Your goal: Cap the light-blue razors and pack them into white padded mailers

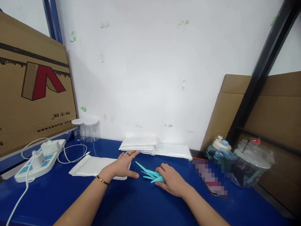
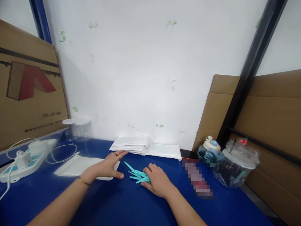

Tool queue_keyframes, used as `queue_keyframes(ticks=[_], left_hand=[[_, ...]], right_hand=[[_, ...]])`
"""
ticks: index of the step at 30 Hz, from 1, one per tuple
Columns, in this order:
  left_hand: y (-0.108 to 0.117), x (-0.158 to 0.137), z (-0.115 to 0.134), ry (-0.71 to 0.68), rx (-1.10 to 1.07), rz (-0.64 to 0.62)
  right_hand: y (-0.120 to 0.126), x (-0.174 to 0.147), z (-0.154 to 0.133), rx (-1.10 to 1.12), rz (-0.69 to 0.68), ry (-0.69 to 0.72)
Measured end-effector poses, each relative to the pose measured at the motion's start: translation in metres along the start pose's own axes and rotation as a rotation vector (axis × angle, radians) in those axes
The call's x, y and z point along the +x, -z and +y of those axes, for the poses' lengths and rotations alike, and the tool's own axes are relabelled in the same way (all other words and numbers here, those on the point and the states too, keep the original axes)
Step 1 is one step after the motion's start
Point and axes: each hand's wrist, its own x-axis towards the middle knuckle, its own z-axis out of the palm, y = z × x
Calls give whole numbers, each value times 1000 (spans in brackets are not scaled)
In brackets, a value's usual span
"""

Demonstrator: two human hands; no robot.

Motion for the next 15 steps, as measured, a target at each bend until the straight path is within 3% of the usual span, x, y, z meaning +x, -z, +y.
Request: queue_keyframes(ticks=[3, 7, 11, 15], left_hand=[[-16, 19, 16, -21, -21, -130], [-27, 41, 11, -11, 153, -109], [-21, 44, 5, 110, 153, -273], [-5, 36, 16, 199, 179, -453]], right_hand=[[5, 0, 7, 87, -23, -16], [18, -8, 36, 299, 51, -92], [22, -12, 60, 339, 93, -131], [16, -7, 58, 331, 32, -88]])
